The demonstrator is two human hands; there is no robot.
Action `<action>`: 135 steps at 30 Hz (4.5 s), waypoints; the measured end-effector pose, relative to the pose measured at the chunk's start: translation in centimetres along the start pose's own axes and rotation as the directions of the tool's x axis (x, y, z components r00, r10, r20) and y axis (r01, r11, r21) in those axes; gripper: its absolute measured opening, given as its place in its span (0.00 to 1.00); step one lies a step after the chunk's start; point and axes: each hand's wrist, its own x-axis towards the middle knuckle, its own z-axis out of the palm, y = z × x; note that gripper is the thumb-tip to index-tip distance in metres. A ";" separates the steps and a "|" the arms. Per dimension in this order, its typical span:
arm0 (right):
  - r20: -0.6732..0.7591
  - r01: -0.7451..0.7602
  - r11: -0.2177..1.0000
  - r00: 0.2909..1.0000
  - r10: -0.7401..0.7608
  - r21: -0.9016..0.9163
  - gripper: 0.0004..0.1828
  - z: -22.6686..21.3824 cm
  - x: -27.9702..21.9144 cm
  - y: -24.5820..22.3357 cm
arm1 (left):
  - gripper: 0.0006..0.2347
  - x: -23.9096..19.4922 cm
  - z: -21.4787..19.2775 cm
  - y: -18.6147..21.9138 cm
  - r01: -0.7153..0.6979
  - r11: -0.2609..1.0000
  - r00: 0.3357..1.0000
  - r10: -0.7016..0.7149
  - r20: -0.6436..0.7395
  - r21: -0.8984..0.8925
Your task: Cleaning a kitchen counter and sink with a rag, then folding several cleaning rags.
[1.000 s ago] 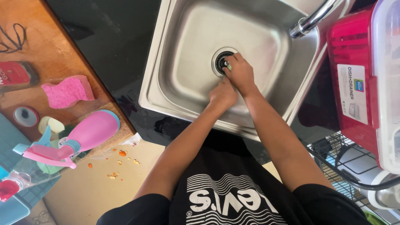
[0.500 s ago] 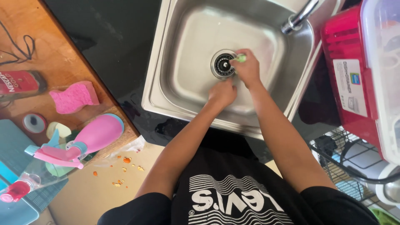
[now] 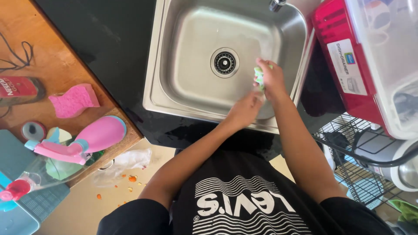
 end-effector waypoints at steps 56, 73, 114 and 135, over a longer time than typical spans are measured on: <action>0.054 0.167 0.970 0.982 -0.179 0.177 0.22 4.2 -8.4 -4.6 | 0.31 -7.4 -3.0 4.9 -0.100 0.872 0.877 0.305 -0.371 0.480; 0.192 0.312 0.906 0.908 -0.373 0.286 0.18 7.4 -0.5 -8.8 | 0.08 -12.2 -1.1 4.5 -0.116 0.992 0.874 0.121 -0.471 0.039; 0.328 0.378 0.919 0.860 -0.392 0.107 0.12 0.3 -18.8 -2.0 | 0.15 -11.2 -5.6 0.5 -0.032 0.856 0.964 -0.110 -0.241 -0.515; -0.090 0.498 0.851 0.867 -0.489 0.165 0.07 2.2 -31.1 1.1 | 0.12 -16.2 -11.8 3.4 -0.208 0.498 0.975 0.169 -0.141 -0.842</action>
